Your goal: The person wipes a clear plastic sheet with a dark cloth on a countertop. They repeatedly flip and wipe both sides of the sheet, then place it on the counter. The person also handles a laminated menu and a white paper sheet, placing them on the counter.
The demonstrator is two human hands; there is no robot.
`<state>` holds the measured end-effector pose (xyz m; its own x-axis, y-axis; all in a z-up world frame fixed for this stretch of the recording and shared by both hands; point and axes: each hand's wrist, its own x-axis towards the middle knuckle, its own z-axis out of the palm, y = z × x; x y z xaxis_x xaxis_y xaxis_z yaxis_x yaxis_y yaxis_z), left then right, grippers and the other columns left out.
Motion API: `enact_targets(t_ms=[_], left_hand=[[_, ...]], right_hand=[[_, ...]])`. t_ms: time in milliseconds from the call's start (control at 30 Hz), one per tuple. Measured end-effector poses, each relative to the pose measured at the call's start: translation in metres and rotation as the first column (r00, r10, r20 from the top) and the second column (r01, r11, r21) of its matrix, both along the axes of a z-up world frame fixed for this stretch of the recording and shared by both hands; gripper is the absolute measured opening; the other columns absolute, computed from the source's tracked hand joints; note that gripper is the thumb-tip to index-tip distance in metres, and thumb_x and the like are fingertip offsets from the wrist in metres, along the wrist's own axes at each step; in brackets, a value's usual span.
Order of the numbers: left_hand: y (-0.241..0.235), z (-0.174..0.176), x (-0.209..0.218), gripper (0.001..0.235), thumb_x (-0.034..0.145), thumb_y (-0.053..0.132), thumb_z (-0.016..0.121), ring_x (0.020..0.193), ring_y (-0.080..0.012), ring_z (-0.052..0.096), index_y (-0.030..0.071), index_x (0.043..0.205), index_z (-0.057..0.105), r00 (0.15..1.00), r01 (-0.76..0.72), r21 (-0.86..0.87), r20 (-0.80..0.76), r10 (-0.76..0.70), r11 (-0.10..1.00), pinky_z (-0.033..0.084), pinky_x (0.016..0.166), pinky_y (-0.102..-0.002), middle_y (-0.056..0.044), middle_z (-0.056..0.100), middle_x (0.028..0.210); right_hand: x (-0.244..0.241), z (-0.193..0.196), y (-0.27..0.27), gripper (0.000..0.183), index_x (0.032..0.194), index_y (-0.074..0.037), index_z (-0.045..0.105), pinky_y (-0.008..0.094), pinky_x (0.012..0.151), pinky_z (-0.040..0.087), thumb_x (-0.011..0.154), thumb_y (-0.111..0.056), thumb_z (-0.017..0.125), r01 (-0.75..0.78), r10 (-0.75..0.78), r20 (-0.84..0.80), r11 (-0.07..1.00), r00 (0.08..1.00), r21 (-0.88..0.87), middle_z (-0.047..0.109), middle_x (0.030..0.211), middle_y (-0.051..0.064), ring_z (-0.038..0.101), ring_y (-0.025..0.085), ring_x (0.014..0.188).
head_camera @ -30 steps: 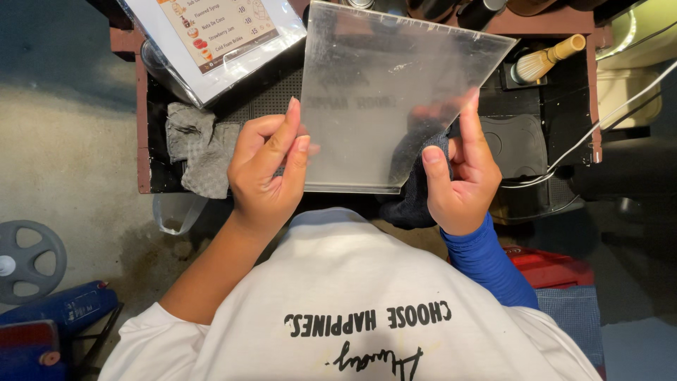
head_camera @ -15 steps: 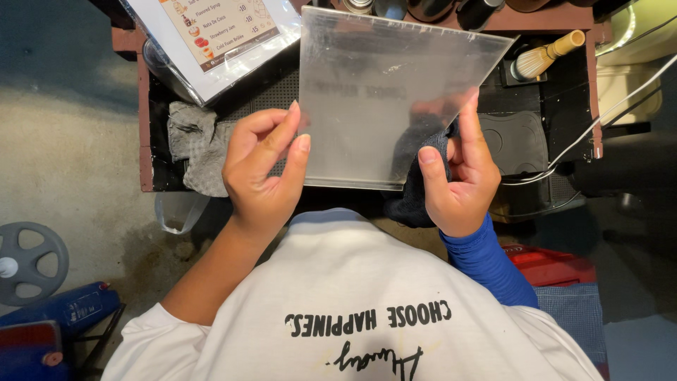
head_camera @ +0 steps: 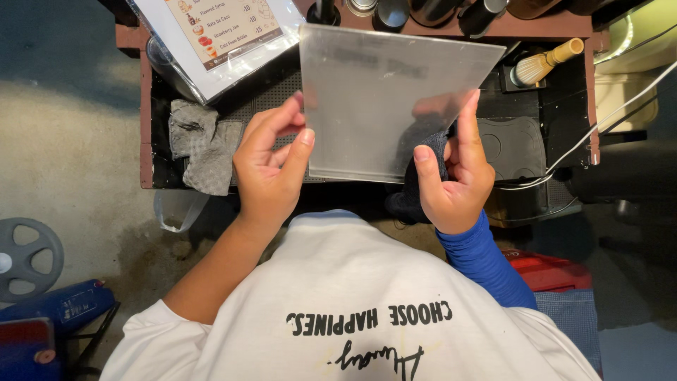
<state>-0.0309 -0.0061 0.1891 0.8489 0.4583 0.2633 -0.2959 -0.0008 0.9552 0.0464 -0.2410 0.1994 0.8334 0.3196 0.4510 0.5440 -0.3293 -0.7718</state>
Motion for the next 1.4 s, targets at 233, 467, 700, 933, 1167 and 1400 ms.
enact_targets(t_ms=[233,467,700,933,1167,1400], left_hand=[[-0.003,-0.003,-0.001,0.035,0.107,-0.003,0.065,0.118,-0.0163,0.068,0.001,0.142,0.060,0.997,0.003,0.085,0.070,-0.009,0.996,0.063,0.099,-0.027,-0.011,0.060,0.135],[-0.006,0.003,-0.001,0.036,0.104,-0.002,0.069,0.116,-0.0133,0.062,0.000,0.139,0.063,0.998,-0.048,0.176,0.039,0.041,0.983,0.062,0.091,-0.023,-0.008,0.053,0.130],[-0.006,0.009,0.002,0.042,0.103,-0.002,0.069,0.116,-0.0117,0.056,0.001,0.144,0.059,1.000,-0.028,0.232,-0.002,0.029,0.972,0.062,0.099,-0.024,-0.006,0.050,0.126],[-0.006,0.007,0.007,0.045,0.103,-0.002,0.069,0.114,-0.0120,0.054,0.001,0.146,0.058,0.999,-0.033,0.231,-0.016,0.038,0.972,0.062,0.098,-0.023,-0.006,0.049,0.124],[0.001,-0.040,0.018,0.046,0.103,-0.001,0.068,0.117,-0.0133,0.061,0.004,0.148,0.057,0.998,-0.026,0.114,-0.049,0.032,0.993,0.060,0.099,-0.029,-0.007,0.054,0.126],[0.018,-0.121,0.034,0.041,0.095,0.011,0.070,0.097,-0.0128,0.070,0.007,0.135,0.065,0.894,-0.012,-0.411,-0.413,-0.175,0.911,0.063,0.079,-0.032,-0.004,0.064,0.110]], right_hand=[[0.003,-0.003,0.000,0.076,0.165,0.003,0.023,0.012,0.067,0.030,0.106,-0.003,0.070,-0.033,0.036,-0.058,0.998,0.998,0.050,0.035,0.078,-0.008,0.030,0.002,0.069],[0.006,-0.001,-0.002,0.076,0.166,0.004,0.020,0.012,0.067,0.030,0.107,-0.004,0.069,-0.045,0.049,-0.082,0.998,0.995,0.049,0.035,0.077,-0.009,0.031,0.001,0.069],[0.012,-0.005,-0.003,0.076,0.164,0.004,0.022,0.013,0.068,0.029,0.107,-0.005,0.071,-0.036,0.037,-0.046,0.999,0.998,0.015,0.033,0.079,-0.008,0.029,0.002,0.070],[0.017,-0.005,0.000,0.078,0.167,0.002,0.023,0.013,0.068,0.029,0.106,-0.004,0.071,-0.056,0.057,-0.045,0.998,0.997,0.027,0.034,0.078,-0.009,0.030,0.002,0.070],[0.038,-0.024,0.010,0.078,0.165,0.002,0.027,0.016,0.065,0.029,0.099,-0.002,0.069,-0.086,0.096,-0.226,0.995,0.969,0.053,0.041,0.091,-0.009,0.028,0.004,0.072],[0.074,-0.106,0.015,0.077,0.163,-0.005,0.036,0.018,0.064,0.034,0.097,-0.011,0.073,-0.193,0.184,-0.391,0.981,0.902,0.015,0.034,0.081,-0.006,0.029,0.004,0.069]])
